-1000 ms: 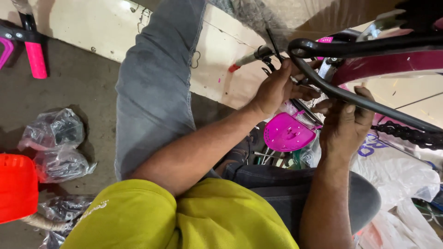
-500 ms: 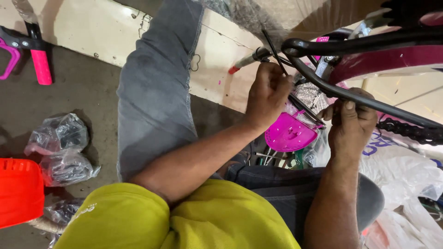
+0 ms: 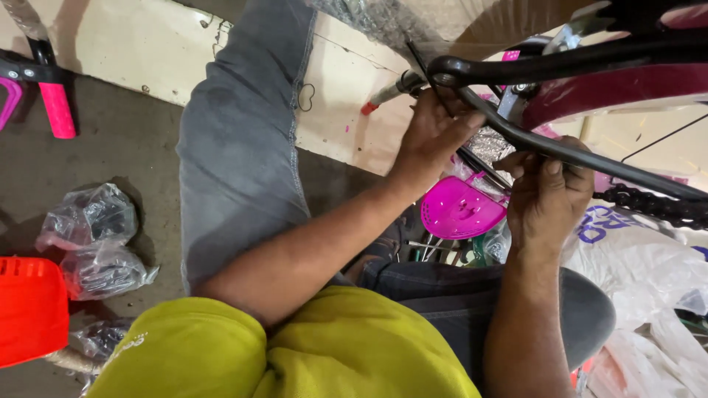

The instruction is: The person sits on the floor of a bicycle workshop assembling a pink bicycle frame. They thread and adjust the chain and crank area by hand, tighten bolts on the frame with a wrench, use pliers on a cable or fitting, and finally lift and reposition the bicycle.

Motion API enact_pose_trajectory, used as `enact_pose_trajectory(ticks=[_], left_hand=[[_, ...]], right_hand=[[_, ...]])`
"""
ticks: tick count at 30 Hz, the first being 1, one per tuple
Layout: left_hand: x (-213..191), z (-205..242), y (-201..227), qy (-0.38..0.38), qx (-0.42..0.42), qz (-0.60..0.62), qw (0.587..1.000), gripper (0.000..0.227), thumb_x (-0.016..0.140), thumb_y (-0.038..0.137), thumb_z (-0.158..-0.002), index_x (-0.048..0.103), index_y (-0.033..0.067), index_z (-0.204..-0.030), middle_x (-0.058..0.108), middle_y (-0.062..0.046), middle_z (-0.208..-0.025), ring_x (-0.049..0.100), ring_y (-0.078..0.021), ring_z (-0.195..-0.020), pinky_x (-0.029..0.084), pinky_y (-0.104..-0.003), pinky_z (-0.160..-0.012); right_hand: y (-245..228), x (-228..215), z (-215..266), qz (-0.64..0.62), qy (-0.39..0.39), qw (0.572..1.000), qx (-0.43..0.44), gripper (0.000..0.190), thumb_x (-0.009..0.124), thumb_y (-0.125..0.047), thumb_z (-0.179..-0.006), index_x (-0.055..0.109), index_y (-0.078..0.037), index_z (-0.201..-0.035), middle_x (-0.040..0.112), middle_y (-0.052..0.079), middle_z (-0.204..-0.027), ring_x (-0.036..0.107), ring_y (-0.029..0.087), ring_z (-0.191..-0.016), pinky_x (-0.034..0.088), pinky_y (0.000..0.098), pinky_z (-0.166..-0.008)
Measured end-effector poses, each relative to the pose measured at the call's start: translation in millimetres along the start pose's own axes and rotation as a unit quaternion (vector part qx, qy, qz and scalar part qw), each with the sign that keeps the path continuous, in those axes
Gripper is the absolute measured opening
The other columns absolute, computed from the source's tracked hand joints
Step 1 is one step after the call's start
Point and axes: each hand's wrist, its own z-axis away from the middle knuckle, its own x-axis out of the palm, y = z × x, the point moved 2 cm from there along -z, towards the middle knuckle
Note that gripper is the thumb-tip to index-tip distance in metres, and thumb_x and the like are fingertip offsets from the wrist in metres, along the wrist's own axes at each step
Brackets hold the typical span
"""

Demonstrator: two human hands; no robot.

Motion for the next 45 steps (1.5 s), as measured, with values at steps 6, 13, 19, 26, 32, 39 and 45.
enact_pose_trajectory(ticks=[6,13,19,26,32,39,45], left_hand=[[-13,-19,-22,-0.067,-0.087,-0.084,0.99,0.053,0.084,0.031,-0.091,0.051,0.0024,-0.122,0.064,-0.008,-0.112,0.063,-0.0181,-0.111,0.054,-0.037,-0.101],[7,8,11,-0.01,-0.016,-0.22,0.975,0.051,0.077,0.034,-0.094,0.051,0.0058,-0.127,0.065,-0.007,-0.112,0.063,-0.0151,-0.109,0.055,-0.031,-0.096],[27,28,50,0.028,0.085,-0.494,0.865,0.038,0.073,0.027,-0.104,0.048,0.0085,-0.125,0.061,-0.003,-0.078,0.061,-0.0082,-0.065,0.05,-0.019,-0.054],[65,-3,69,-0.193,-0.09,-0.528,0.822,0.095,0.073,0.033,-0.094,0.014,0.0095,-0.165,0.063,-0.001,-0.061,0.063,-0.0128,-0.049,0.05,-0.031,-0.05],[66,-16,62,-0.208,-0.126,-0.584,0.774,0.102,0.072,0.039,-0.093,0.004,0.0104,-0.164,0.064,-0.002,-0.066,0.065,-0.0141,-0.046,0.054,-0.032,-0.044],[53,0,47,-0.161,-0.055,-0.523,0.835,0.09,0.072,0.033,-0.095,0.014,0.0151,-0.161,0.067,0.002,-0.068,0.072,-0.0102,-0.055,0.058,-0.026,-0.049],[56,-16,52,-0.186,-0.138,-0.595,0.77,0.102,0.075,0.035,-0.093,0.005,0.0151,-0.164,0.063,-0.001,-0.062,0.07,-0.016,-0.05,0.056,-0.031,-0.052]], right_hand=[[5,-16,-1,0.009,-0.021,1.0,-0.004,0.02,0.071,-0.013,-0.115,0.064,-0.001,-0.13,0.072,0.016,-0.106,0.069,0.023,-0.091,0.057,0.0321,-0.081],[-5,1,-5,0.015,-0.032,0.999,0.008,0.025,0.073,-0.016,-0.111,0.062,-0.003,-0.129,0.07,0.012,-0.1,0.07,0.022,-0.088,0.064,0.0433,-0.09],[-6,-4,-6,0.023,-0.02,0.999,0.014,0.026,0.075,-0.016,-0.109,0.061,-0.002,-0.127,0.068,0.012,-0.097,0.07,0.023,-0.088,0.061,0.0384,-0.085],[-1,-22,-5,0.01,-0.01,1.0,0.008,0.028,0.075,-0.012,-0.111,0.061,0.002,-0.13,0.069,0.011,-0.106,0.067,0.02,-0.093,0.055,0.0293,-0.082],[-3,-16,-5,0.015,-0.011,1.0,0.016,0.026,0.074,-0.013,-0.11,0.062,0.002,-0.127,0.07,0.011,-0.107,0.069,0.019,-0.095,0.058,0.0301,-0.085],[-2,-15,-7,0.036,0.002,0.999,0.003,0.026,0.076,-0.013,-0.109,0.062,0.002,-0.126,0.07,0.011,-0.106,0.068,0.018,-0.09,0.055,0.025,-0.077],[-3,-16,-7,0.033,-0.012,0.999,0.006,0.028,0.078,-0.015,-0.111,0.062,0.004,-0.126,0.07,0.012,-0.105,0.067,0.019,-0.088,0.053,0.0255,-0.075]])
